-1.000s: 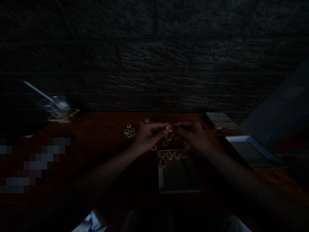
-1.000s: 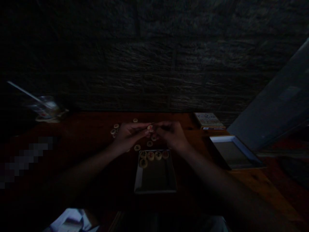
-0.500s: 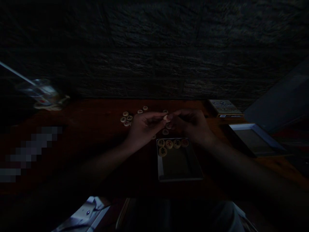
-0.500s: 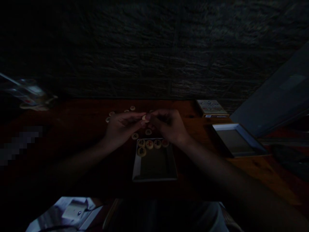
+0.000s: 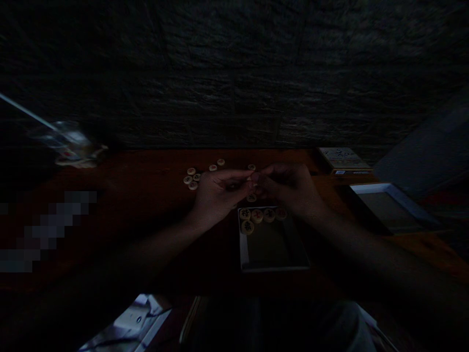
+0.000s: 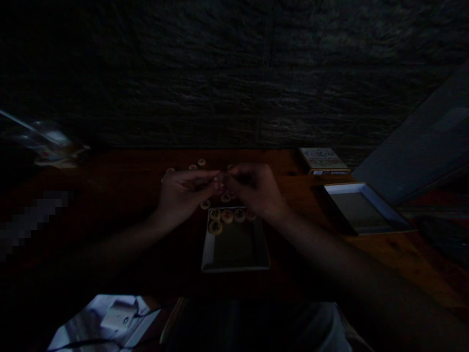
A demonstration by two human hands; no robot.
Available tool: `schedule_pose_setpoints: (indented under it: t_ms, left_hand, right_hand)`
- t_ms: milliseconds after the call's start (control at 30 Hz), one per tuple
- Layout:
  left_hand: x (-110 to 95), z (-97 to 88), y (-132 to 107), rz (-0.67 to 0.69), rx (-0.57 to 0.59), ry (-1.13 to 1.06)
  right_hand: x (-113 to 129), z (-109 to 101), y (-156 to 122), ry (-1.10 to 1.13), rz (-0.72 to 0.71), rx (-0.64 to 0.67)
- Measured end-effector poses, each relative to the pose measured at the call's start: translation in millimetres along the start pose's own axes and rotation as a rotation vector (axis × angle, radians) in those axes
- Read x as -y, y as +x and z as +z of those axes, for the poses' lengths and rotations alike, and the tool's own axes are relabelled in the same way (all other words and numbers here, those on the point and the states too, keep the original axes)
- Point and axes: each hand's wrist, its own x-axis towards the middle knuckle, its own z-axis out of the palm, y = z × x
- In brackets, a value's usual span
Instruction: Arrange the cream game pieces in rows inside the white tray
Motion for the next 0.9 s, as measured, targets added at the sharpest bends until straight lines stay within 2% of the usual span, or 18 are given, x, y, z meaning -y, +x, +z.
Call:
schedule_pose_setpoints:
  t_ms: [233,400,600,900]
  left_hand:
    - [0.3,0.9,-2.0,-0.023,0.095,-0.055]
    - [-3.8,-1.0,2.6,-0.044,0.05,-0.102]
    - [-7.0,-3.0,1.4,-0.129,0.021,-0.103]
    - [-4.8,-3.1,1.3,-0.086,0.012,-0.073]
  right_hand:
    - [-0.2,-0.2,0.5,0.097,0.073,-0.003]
    - [-1.2,-4.3,1.3,0.128,0.041,0.058]
    - [-0.9,-6.3,1.2,0.151,0.038,0.077]
    - [-2.1,-6.4,2.2,0.083,0.033,0.069]
